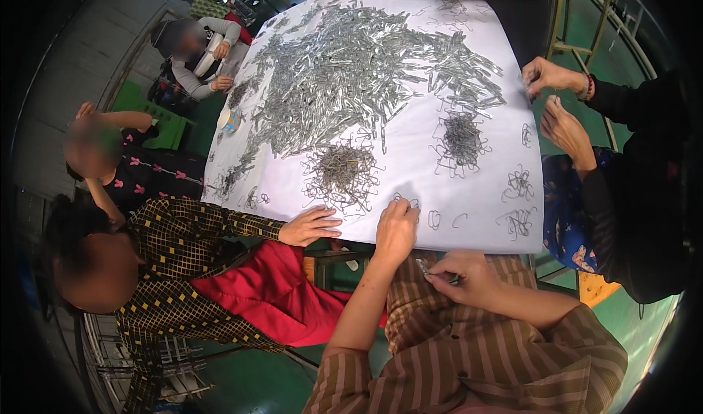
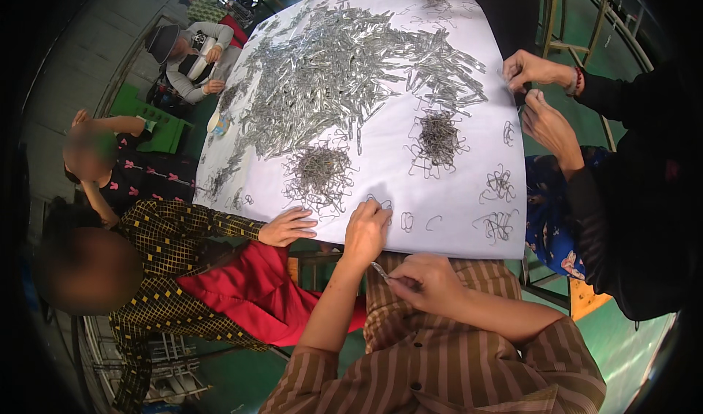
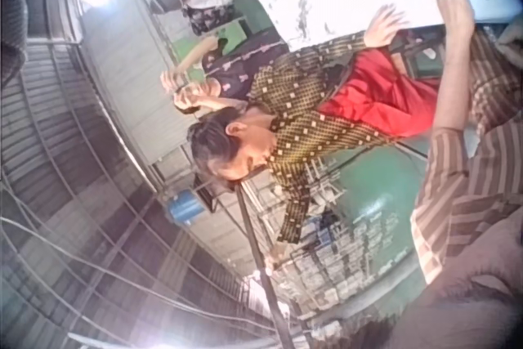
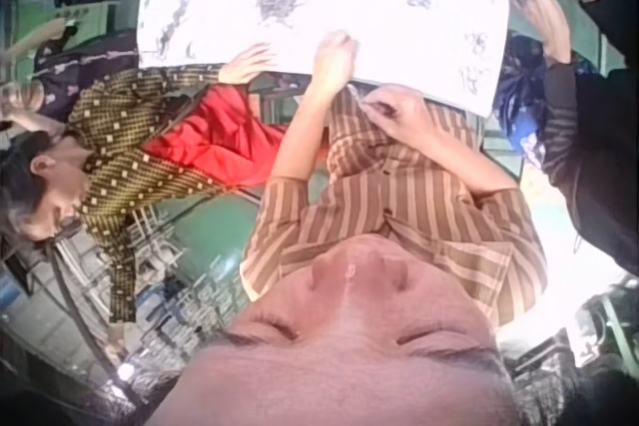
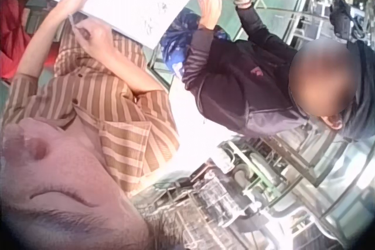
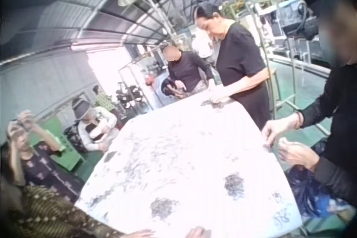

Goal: The person assembles small metallic decorative items at a table with others. They pick up individual pieces, connect them together, and place the assembled units on a hanging rack to the left.

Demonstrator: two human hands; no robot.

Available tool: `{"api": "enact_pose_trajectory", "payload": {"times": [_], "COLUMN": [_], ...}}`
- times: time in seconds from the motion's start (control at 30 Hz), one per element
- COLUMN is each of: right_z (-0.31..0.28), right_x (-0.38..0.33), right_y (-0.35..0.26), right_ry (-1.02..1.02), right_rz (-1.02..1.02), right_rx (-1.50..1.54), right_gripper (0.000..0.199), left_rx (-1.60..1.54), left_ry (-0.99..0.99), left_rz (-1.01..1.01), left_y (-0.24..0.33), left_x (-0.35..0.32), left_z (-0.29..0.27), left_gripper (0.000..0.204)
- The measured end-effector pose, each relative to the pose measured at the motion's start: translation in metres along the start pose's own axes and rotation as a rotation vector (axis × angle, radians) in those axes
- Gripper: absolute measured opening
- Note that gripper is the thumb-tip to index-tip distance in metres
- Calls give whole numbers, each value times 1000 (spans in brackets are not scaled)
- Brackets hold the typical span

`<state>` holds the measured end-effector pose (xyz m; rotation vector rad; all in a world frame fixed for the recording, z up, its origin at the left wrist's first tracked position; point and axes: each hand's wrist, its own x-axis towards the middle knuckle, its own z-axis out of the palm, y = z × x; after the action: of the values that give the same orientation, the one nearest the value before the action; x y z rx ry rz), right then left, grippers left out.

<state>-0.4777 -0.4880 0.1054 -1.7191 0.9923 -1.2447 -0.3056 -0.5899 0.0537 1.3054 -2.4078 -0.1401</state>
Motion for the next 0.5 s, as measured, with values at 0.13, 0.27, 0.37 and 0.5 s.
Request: {"api": "enact_pose_trajectory", "payload": {"times": [0.13, 0.27, 0.37, 0.5], "right_z": [0, -1, -1, -2], "right_x": [-2, -3, -3, 0], "right_y": [1, 3, 5, -2], "right_ry": [7, 17, 10, 10], "right_rz": [6, 3, 2, 0], "right_rx": [-17, -19, -16, -9], "right_gripper": [10, 10, 10, 10], "left_rx": [-91, -151, -151, -125], "left_ry": [10, 37, 73, 67], "left_rz": [-20, -132, -176, -115], "left_y": [7, -2, -8, 3], "left_x": [-5, -15, -20, -17], "left_z": [-3, -4, -3, -4], "left_gripper": [13, 14, 16, 18]}}
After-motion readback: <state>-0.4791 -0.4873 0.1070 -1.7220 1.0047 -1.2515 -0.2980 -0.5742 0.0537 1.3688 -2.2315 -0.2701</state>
